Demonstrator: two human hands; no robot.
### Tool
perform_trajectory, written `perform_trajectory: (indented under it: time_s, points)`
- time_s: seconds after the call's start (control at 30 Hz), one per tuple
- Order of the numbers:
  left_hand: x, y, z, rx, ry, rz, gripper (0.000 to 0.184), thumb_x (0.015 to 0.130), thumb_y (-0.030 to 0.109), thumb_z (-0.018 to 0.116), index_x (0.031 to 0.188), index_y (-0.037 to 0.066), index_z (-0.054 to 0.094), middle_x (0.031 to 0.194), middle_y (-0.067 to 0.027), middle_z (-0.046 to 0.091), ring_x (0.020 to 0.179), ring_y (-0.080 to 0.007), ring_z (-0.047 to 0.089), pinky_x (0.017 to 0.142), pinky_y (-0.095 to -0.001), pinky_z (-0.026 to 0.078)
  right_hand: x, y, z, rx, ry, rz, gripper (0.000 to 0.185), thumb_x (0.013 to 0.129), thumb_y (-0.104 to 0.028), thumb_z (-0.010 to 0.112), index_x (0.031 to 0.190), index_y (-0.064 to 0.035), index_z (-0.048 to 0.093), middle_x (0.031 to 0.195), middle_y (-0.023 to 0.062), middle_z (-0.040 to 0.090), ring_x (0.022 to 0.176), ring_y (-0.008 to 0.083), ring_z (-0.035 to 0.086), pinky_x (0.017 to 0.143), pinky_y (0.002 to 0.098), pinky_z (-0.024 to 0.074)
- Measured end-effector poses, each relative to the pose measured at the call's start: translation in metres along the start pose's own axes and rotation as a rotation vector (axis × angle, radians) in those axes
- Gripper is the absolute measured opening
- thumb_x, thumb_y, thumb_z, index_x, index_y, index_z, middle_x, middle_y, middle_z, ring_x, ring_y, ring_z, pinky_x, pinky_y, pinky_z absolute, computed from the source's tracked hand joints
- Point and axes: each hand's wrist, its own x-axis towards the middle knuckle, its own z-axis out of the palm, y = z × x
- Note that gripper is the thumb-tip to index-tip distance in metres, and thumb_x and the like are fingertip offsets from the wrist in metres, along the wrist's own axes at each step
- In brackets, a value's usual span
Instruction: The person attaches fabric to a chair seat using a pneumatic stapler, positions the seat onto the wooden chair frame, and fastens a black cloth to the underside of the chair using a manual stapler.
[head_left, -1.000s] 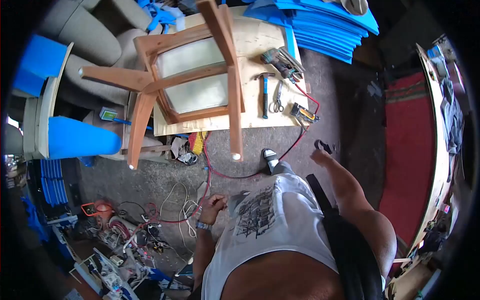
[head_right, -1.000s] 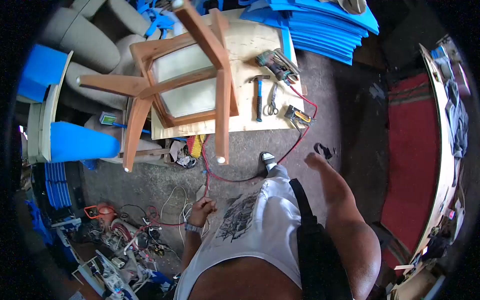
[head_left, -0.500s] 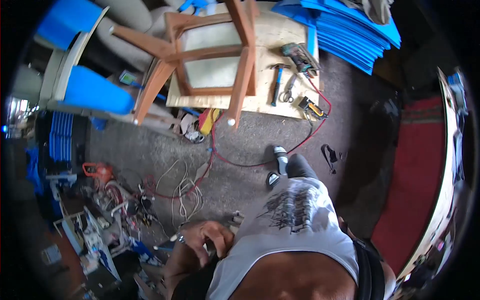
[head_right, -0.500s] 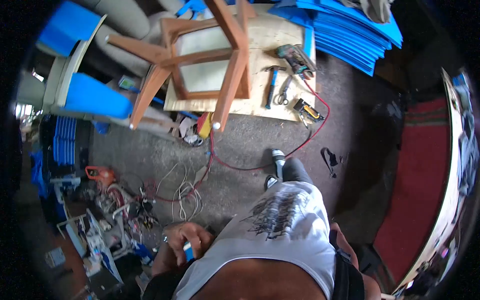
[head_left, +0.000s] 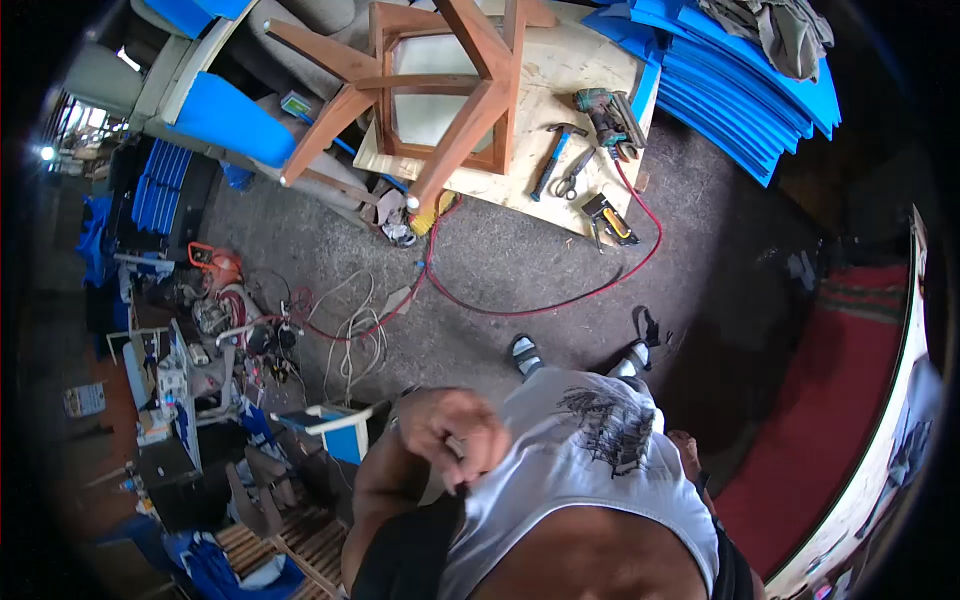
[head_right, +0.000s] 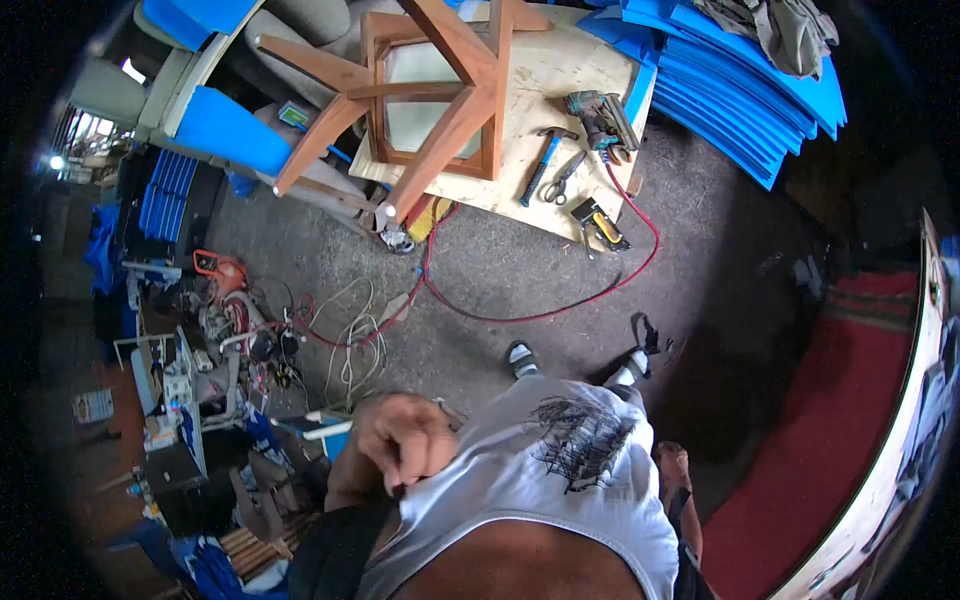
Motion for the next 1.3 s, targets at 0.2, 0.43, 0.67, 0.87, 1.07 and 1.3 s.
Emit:
perform_trajectory:
  time_s: [0.2, 0.43, 0.67, 0.87, 1.07, 1.3]
  points:
    - [0.167, -0.052, -0.011, -0.001, -0.381, 0.05, 0.022, 0.087, 0.02, 0.075, 0.083, 0.003, 0.062, 0.081, -0.0063, 0.062, 0.072, -0.0229, 0.062, 0.063, -0.0355, 0.048, 0.033, 0.065, -0.085, 0.432, 0.085, 0.241, 0.01, 0.088, -0.014, 0.057, 0.09, -0.013, 0.067, 0.075, 0.0012, 0.062, 0.059, 0.0142, 0.058, 0.042, 0.0337, 0.0421]
    - [0.249, -0.085, -0.031, -0.011, -0.486, 0.113, 0.021, 0.087, 0.02, 0.076, 0.083, 0.004, 0.063, 0.082, -0.0082, 0.061, 0.07, -0.023, 0.061, 0.059, -0.0357, 0.047, 0.126, 0.095, -0.183, 0.678, 0.112, 0.307, 0.014, 0.086, -0.017, 0.057, 0.097, -0.015, 0.066, 0.075, 0.0011, 0.061, 0.053, 0.0154, 0.056, 0.038, 0.0311, 0.0401]
    - [0.29, -0.11, -0.089, -0.14, -0.32, 0.039, 0.046, 0.08, 0.04, 0.081, 0.096, 0.0, 0.066, 0.085, -0.0072, 0.063, 0.074, -0.0168, 0.061, 0.066, -0.0297, 0.047, 0.172, 0.05, -0.232, 0.944, -0.139, 0.075, 0.011, 0.085, -0.021, 0.065, 0.092, -0.0143, 0.063, 0.07, -0.0003, 0.057, 0.052, 0.0135, 0.055, 0.038, 0.0252, 0.0381]
    - [0.354, -0.109, -0.143, -0.038, -0.246, -0.154, 0.047, 0.081, 0.037, 0.081, 0.104, -0.001, 0.066, 0.086, -0.0061, 0.067, 0.077, -0.0127, 0.062, 0.069, -0.0279, 0.049, 0.214, -0.004, -0.278, 0.694, -0.172, 0.124, 0.013, 0.086, -0.02, 0.066, 0.095, -0.0102, 0.063, 0.075, 0.0045, 0.058, 0.061, 0.0169, 0.056, 0.05, 0.0282, 0.0404]
    - [0.413, -0.112, -0.176, 0.14, -0.176, -0.253, 0.035, 0.086, 0.027, 0.076, 0.104, -0.001, 0.067, 0.095, -0.009, 0.071, 0.086, -0.013, 0.067, 0.074, -0.0295, 0.053, 0.273, -0.046, -0.337, 0.62, -0.138, 0.092, 0.018, 0.088, -0.018, 0.066, 0.1, -0.0051, 0.065, 0.084, 0.0114, 0.061, 0.071, 0.0226, 0.059, 0.064, 0.0327, 0.0435]
    - [0.458, -0.18, -0.254, 0.429, 0.119, -0.256, 0.029, 0.091, 0.027, 0.07, 0.104, 0.0, 0.067, 0.094, -0.0071, 0.071, 0.085, -0.0133, 0.066, 0.075, -0.0302, 0.052, 0.336, 0.014, -0.418, 0.579, -0.146, 0.179, 0.025, 0.09, -0.017, 0.065, 0.107, 0.0008, 0.066, 0.094, 0.0194, 0.066, 0.084, 0.0291, 0.063, 0.079, 0.0379, 0.0471]
